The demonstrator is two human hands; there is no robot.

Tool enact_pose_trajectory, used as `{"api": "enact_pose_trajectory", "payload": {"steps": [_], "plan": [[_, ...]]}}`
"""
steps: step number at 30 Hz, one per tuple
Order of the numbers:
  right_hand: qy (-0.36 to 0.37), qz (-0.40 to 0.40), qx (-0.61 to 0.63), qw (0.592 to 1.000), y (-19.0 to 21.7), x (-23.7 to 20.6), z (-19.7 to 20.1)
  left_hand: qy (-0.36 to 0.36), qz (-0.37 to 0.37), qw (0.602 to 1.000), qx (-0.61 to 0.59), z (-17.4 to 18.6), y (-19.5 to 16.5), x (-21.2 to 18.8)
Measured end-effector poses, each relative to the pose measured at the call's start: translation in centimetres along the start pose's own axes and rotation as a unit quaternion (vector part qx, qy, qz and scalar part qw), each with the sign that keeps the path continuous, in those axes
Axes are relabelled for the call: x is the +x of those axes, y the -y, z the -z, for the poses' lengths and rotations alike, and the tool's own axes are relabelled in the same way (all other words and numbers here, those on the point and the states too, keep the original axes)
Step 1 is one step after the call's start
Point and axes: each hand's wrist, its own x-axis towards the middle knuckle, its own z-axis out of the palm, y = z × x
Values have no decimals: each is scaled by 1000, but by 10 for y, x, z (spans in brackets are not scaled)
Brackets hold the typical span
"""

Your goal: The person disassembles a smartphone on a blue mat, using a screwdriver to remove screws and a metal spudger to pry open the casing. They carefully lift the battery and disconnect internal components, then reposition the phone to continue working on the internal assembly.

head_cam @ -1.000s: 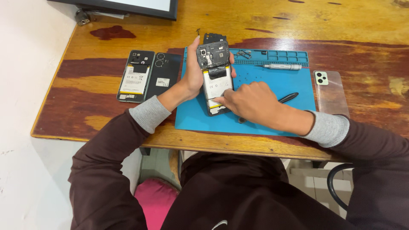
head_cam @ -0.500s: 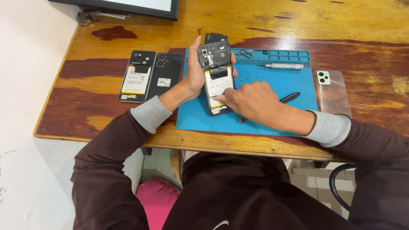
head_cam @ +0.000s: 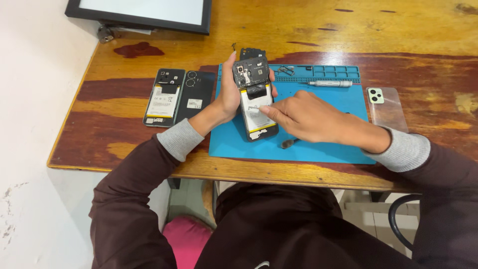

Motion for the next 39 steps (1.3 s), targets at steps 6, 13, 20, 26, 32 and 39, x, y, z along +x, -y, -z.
{"api": "enact_pose_trajectory", "payload": {"steps": [6, 13, 20, 26, 32, 39], "plan": [[-8, 7, -3, 1000, -4, 2, 0, -9, -8, 1000, 23, 0, 0, -1], [-185, 47, -172, 966, -64, -12, 11, 2, 20, 1000, 11, 5, -3, -6], [-174, 103, -241, 949, -104, -13, 0, 2, 27, 999, 35, 1, -11, -9], [-138, 103, -278, 945, -103, -18, -14, 3, 25, 999, 45, 2, -14, -12], [-140, 123, -320, 929, -100, -24, -15, 12, 14, 999, 44, 3, -15, -13], [-104, 89, -300, 944, -99, -27, -11, 14, 15, 999, 46, 2, -15, -14]]}}
